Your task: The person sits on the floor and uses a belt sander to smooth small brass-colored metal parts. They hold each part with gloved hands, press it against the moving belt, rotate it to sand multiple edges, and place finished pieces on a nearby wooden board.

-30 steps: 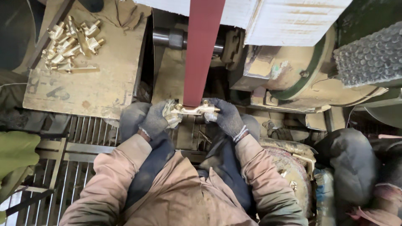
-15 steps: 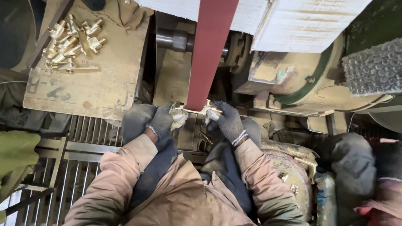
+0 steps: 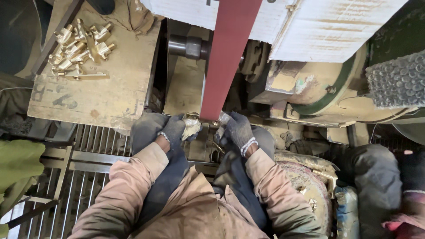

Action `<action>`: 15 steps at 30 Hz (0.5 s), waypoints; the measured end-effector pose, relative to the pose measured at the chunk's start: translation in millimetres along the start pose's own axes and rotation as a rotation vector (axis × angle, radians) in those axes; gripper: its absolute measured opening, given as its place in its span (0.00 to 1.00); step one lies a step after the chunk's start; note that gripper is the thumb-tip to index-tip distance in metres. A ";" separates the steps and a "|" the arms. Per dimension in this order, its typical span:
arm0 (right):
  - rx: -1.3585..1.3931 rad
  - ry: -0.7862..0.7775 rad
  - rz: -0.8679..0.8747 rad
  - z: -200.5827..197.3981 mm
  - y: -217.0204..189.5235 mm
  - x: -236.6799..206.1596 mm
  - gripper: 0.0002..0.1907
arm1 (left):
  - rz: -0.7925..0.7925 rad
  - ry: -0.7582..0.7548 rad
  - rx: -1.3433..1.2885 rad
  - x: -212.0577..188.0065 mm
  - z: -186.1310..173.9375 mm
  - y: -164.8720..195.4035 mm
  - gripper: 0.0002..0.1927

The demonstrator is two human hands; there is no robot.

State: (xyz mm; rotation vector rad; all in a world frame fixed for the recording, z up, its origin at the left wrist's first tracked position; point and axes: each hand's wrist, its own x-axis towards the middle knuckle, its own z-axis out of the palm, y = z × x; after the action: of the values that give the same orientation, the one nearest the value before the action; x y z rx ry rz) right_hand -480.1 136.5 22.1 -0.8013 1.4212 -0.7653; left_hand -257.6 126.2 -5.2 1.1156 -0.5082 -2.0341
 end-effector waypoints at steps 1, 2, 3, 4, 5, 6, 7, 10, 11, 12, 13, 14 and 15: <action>0.024 -0.010 0.002 -1.0 0.2 -1.2 0.20 | -0.013 -0.011 -0.008 -1.1 0.6 0.1 0.11; 0.049 -0.021 0.001 -2.1 1.0 -3.2 0.20 | -0.007 -0.001 0.015 -2.3 1.1 -1.0 0.11; 0.073 -0.035 0.001 -3.8 2.2 -6.9 0.19 | 0.001 0.012 0.037 -4.1 0.7 -2.9 0.11; 0.062 -0.053 -0.079 -5.6 4.0 -11.5 0.18 | 0.007 0.025 0.059 -7.0 0.6 -4.7 0.11; 0.051 -0.070 -0.157 -8.0 6.4 -17.5 0.18 | 0.060 -0.004 0.062 -10.4 -0.1 -7.1 0.12; 0.040 -0.089 -0.235 -10.0 8.3 -22.1 0.18 | 0.116 -0.032 0.065 -13.7 -1.3 -9.6 0.12; 0.016 -0.098 -0.296 -11.5 10.3 -25.9 0.19 | 0.168 -0.058 0.068 -16.4 -2.9 -12.3 0.13; -0.049 -0.111 -0.433 -14.8 14.4 -31.1 0.21 | 0.227 -0.091 0.087 -17.5 -8.1 -18.8 0.13; -0.071 -0.113 -0.460 -15.1 14.5 -29.2 0.20 | 0.212 -0.074 0.087 -14.9 -9.3 -20.0 0.13; -0.094 -0.114 -0.489 -15.2 13.8 -25.7 0.20 | 0.198 -0.057 0.087 -10.8 -9.8 -20.6 0.12; -0.042 -0.106 -0.393 -14.9 12.1 -20.2 0.19 | 0.189 -0.040 0.086 -5.5 -9.9 -20.0 0.12; 0.010 -0.100 -0.296 -14.3 10.0 -13.6 0.18 | 0.173 -0.023 0.072 0.1 -9.5 -19.0 0.12; 0.063 -0.093 -0.195 -13.9 8.3 -7.9 0.18 | 0.153 -0.005 0.058 4.9 -8.8 -18.2 0.13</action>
State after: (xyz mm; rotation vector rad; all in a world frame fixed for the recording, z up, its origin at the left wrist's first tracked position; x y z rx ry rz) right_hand -494.2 147.3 19.4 -0.9233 1.2424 -0.9055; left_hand -259.6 134.2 -24.3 1.0715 -0.6393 -1.9006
